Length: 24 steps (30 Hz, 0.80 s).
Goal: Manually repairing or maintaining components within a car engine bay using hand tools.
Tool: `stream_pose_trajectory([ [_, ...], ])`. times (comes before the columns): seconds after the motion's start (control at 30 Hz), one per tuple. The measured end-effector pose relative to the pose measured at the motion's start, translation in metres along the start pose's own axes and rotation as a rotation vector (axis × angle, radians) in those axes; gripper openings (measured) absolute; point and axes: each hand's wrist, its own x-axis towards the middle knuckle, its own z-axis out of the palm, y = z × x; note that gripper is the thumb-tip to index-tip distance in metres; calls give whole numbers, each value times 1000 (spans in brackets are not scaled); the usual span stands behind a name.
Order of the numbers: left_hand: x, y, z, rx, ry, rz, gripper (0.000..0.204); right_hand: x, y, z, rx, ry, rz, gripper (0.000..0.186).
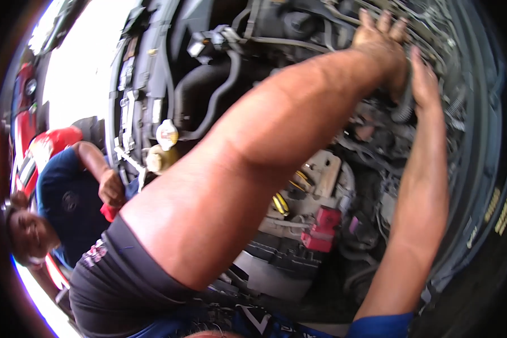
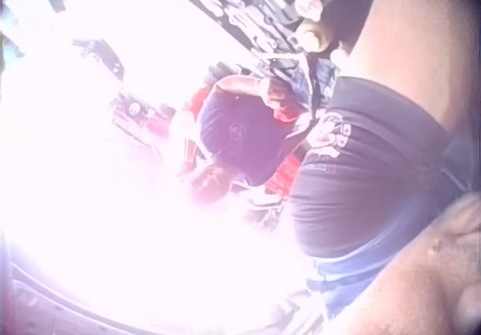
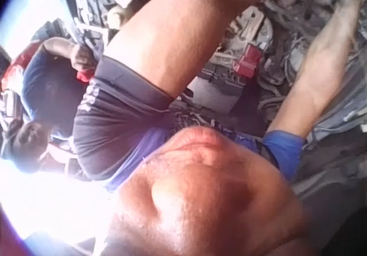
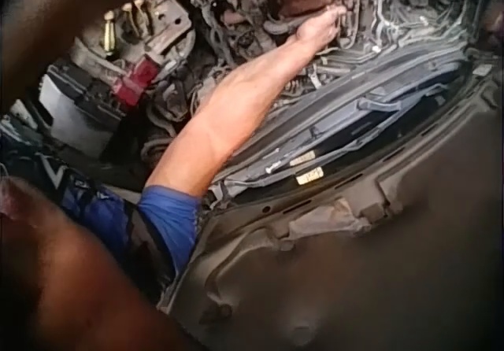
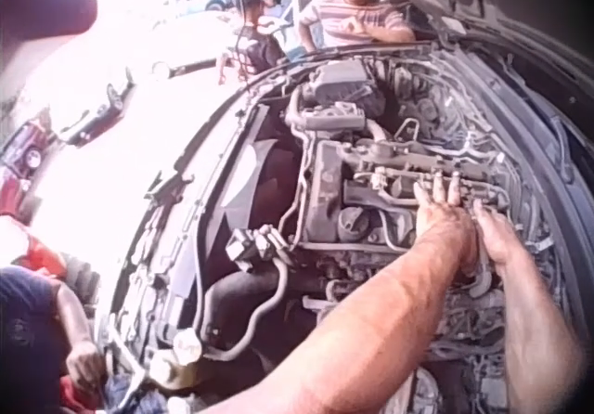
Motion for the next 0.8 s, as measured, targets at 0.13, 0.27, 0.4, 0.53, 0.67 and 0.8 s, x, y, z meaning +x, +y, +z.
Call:
stream_pose_trajectory([
  [0.13, 29, 10, 12, -142, 62, 85, 91, 19, 28, -42, 108, -15, 146, 85],
  [0.27, 42, 6, 21, -186, 88, 87, 78, 24, 34, -36, 36, 65, 31, 80],
  [0.4, 44, -13, 29, -166, 82, 53, 78, 29, 22, -14, 316, -46, 107, 72],
  [0.53, 37, 0, 22, -182, 70, 94, 81, 38, 51, -45, 569, -45, 246, 59],
  [0.67, 34, -3, 16, -205, 26, 98, 90, 58, 78, -66, 665, -165, 273, 49],
  [0.8, 36, -5, 13, -182, 22, 94, 95, 86, 102, -79, 359, -80, 86, 45],
])
